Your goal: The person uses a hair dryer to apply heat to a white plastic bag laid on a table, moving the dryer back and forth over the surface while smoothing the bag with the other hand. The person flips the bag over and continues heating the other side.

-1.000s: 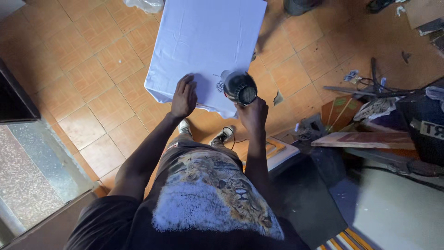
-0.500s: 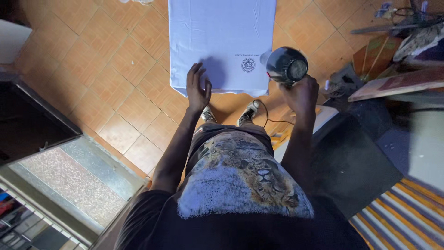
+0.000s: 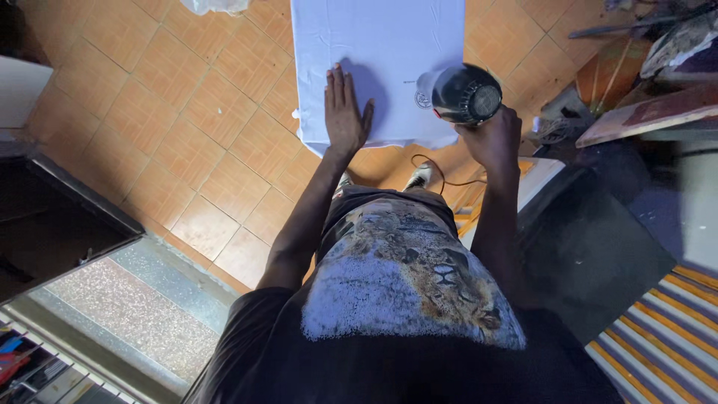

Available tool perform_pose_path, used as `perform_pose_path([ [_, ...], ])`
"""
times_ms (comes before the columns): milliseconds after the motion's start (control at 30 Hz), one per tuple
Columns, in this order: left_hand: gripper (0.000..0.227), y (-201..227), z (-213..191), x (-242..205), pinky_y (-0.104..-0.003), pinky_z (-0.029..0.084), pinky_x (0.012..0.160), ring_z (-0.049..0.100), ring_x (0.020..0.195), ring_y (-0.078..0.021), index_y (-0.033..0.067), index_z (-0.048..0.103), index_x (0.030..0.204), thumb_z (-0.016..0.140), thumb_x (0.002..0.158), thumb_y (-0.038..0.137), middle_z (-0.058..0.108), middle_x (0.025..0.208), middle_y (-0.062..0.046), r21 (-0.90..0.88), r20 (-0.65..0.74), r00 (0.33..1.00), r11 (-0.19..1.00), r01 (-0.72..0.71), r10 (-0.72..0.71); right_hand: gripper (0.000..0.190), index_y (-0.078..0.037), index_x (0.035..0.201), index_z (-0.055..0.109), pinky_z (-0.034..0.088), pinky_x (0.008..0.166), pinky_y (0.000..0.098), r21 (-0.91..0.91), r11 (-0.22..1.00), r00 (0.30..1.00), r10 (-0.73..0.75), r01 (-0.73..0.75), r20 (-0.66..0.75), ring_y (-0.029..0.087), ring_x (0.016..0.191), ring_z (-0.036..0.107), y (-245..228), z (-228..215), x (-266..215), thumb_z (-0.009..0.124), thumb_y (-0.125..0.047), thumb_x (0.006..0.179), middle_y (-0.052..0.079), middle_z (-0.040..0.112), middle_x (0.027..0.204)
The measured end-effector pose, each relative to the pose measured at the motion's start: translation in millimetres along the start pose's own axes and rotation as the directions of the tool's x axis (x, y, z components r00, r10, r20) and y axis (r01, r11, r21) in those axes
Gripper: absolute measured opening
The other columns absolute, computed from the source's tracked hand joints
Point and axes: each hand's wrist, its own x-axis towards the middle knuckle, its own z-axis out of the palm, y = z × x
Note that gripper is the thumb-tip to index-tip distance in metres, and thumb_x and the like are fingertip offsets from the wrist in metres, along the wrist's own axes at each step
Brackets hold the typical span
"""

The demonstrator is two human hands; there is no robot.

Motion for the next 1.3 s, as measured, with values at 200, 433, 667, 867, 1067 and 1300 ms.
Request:
perform_pose_path([
  [200,0.086,102.4,17.7,-1.5,-0.054,0.019,0.132,0.020,0.158,-0.0432,-0.0008,0.038,0.159,0.063,0.101,0.057,0.024,0.169,-0.026,0.004,0.345,0.889,0.947,-0.322,0.301,0.029,-0.004,0.076,0.068,0.054,0.070,0.0459,0.304,0.952,1.000,0.025,-0.019,-0.018,0.053,0.070,0.065,0.5,-49.1,1.4,0.086,-0.024,0.088,0.018,0.066,0.067],
  [433,0.053,89.9,35.0,-41.6,-0.049,0.039,0.118,0.055,0.138,-0.0371,0.0048,0.068,0.129,0.057,0.101,0.049,0.061,0.145,-0.015,-0.332,-0.008,0.798,0.751,-0.571,0.603,0.023,-0.006,0.081,0.071,0.056,0.069,0.0552,0.250,0.957,0.988,0.129,-0.148,0.089,0.048,0.082,0.071,10.0,-46.1,11.5,0.085,-0.025,0.079,0.018,0.072,0.077],
  [667,0.023,7.6,3.4,-63.6,-0.039,0.052,0.102,0.069,0.116,-0.0284,0.0104,0.076,0.108,0.077,0.086,0.015,0.074,0.114,-0.005,-0.255,-0.155,0.977,0.950,-0.182,0.145,0.028,0.004,0.079,0.070,0.054,0.068,0.0614,0.355,0.934,0.968,-0.132,0.048,0.215,0.056,0.084,0.068,-30.5,-46.8,9.7,0.081,-0.022,0.083,0.028,0.070,0.077],
  [867,0.018,-2.4,-10.5,-60.6,-0.040,0.053,0.094,0.069,0.107,-0.0320,0.0067,0.072,0.100,0.077,0.082,0.008,0.071,0.105,-0.008,-0.216,-0.177,0.975,0.962,-0.170,0.133,0.035,-0.002,0.081,0.071,0.057,0.072,0.0528,0.270,0.953,0.967,0.071,-0.138,0.243,0.046,0.085,0.073,-33.6,-26.5,17.8,0.083,-0.034,0.077,0.021,0.072,0.078],
  [1067,0.018,12.5,-7.8,-54.1,-0.039,0.052,0.089,0.068,0.105,-0.0288,0.0119,0.074,0.097,0.077,0.079,0.009,0.072,0.105,-0.005,-0.229,-0.117,0.979,0.955,-0.187,0.164,0.038,0.004,0.083,0.073,0.056,0.078,0.0590,0.291,0.947,0.954,0.047,-0.137,0.295,0.052,0.092,0.070,-65.4,-38.6,2.7,0.084,-0.033,0.079,0.028,0.073,0.085],
  [1300,0.020,8.4,-18.1,-50.9,-0.042,0.052,0.088,0.067,0.103,-0.0349,0.0084,0.071,0.098,0.079,0.080,0.008,0.071,0.107,-0.009,-0.359,-0.024,0.987,0.920,-0.156,0.157,0.033,-0.001,0.083,0.071,0.058,0.071,0.0518,0.249,0.940,0.968,0.198,-0.232,0.156,0.047,0.084,0.072,-25.4,-27.1,0.9,0.082,-0.031,0.076,0.021,0.071,0.078],
])
